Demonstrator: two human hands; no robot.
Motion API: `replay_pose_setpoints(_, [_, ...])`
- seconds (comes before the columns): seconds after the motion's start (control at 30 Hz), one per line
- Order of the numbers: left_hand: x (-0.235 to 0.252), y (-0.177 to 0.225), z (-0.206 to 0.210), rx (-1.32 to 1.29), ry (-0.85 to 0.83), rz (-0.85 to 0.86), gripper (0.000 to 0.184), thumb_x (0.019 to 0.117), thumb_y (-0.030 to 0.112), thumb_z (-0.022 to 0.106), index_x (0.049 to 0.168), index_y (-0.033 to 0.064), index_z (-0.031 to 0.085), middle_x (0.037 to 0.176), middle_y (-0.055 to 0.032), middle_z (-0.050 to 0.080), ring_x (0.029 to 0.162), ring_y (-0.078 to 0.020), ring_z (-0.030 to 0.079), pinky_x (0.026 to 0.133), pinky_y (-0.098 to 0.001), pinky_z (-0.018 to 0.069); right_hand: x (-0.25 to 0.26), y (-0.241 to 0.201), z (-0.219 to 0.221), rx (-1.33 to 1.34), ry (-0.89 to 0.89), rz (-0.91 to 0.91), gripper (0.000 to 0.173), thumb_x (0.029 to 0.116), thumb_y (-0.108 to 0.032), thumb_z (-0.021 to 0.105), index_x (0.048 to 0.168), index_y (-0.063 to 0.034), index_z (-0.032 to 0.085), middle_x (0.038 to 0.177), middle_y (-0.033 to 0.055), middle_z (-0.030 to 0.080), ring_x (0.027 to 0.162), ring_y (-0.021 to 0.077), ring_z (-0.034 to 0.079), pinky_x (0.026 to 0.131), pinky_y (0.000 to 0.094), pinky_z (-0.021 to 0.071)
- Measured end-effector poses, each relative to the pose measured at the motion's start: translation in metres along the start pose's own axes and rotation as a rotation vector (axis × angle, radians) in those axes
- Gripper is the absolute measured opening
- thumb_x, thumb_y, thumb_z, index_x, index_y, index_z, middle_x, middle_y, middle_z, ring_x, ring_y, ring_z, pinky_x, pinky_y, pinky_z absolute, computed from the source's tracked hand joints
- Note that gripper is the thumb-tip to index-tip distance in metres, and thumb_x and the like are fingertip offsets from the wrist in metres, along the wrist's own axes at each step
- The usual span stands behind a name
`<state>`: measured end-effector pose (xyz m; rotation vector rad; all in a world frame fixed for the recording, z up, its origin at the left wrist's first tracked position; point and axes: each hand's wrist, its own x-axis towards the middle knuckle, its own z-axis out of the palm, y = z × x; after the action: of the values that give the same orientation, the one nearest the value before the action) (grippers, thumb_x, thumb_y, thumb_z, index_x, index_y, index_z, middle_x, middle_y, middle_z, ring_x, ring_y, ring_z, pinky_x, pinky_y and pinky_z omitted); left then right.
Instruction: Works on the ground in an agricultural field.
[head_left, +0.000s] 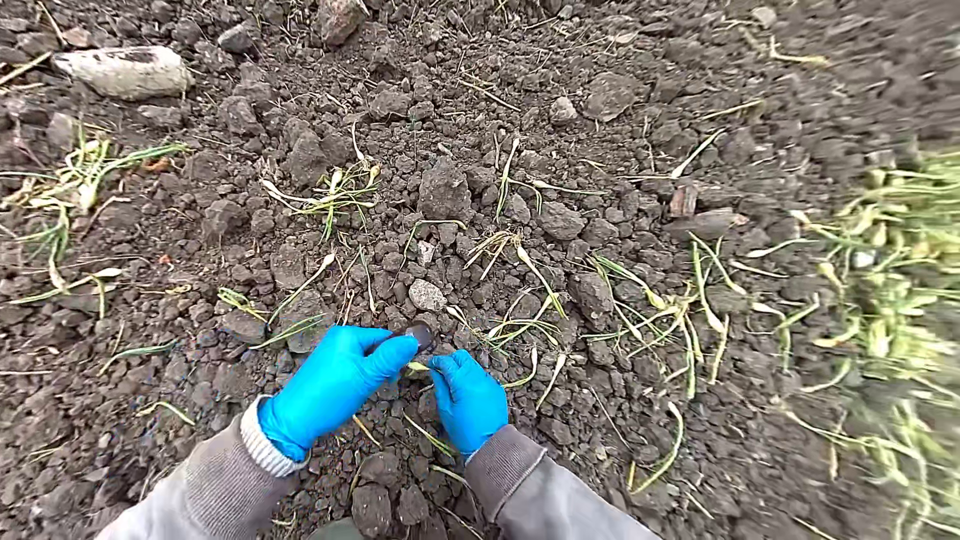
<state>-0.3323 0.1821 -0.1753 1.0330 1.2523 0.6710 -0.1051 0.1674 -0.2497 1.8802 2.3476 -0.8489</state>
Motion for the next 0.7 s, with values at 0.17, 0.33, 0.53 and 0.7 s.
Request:
replay_pose_setpoints(0.17, [-0.024,0.004,-0.010,-0.095,0.051,0.083,0.062,0.0912,0.076,0.051,0.074,0.0186,0.068,0.052,0.0059,0.048,0.039,-0.0009,0.036,0.036,-0.0167,0.0278,0.043,-0.033,0.005,-0.172,-0.375,0.064,0.027,0.1059,-0.025,0.053,0.119,-0.0109,0.072,0.120,0.0129,0.067,0.113,0.0312,0.066,0.093,0.0492,0.0557])
replay_pose_setpoints(0.33, [-0.050,0.053,-0.042,-0.244,-0.040,0.388,0.045,0.0988,0.048,0.060,0.099,0.0055,0.074,0.078,-0.0030,0.071,0.059,-0.0077,0.064,0.051,-0.0248,0.0556,0.034,-0.023,0.016,-0.186,-0.348,0.154,0.026,0.1049,-0.026,0.054,0.118,-0.0133,0.073,0.122,0.0108,0.068,0.115,0.0299,0.066,0.095,0.0488,0.0551])
replay_pose_setpoints(0.53, [0.017,-0.019,0.008,0.125,-0.015,-0.072,0.060,0.0975,0.066,0.051,0.069,0.0151,0.065,0.054,0.0025,0.048,0.047,-0.0092,0.042,0.046,-0.0280,0.0349,0.035,-0.016,-0.009,-0.178,-0.124,-0.040,0.020,0.0994,-0.020,0.062,0.105,-0.0090,0.077,0.106,0.0147,0.072,0.104,0.0339,0.069,0.088,0.0517,0.0565])
replay_pose_setpoints(0.7, [-0.022,0.017,-0.005,-0.101,0.087,0.036,0.060,0.0935,0.071,0.053,0.074,0.0168,0.070,0.055,0.0058,0.053,0.042,-0.0004,0.039,0.039,-0.0166,0.0301,0.064,-0.046,0.039,-0.200,-0.498,0.048,0.028,0.0984,-0.018,0.062,0.123,-0.0136,0.073,0.132,0.0163,0.067,0.123,0.0365,0.062,0.104,0.0544,0.0492])
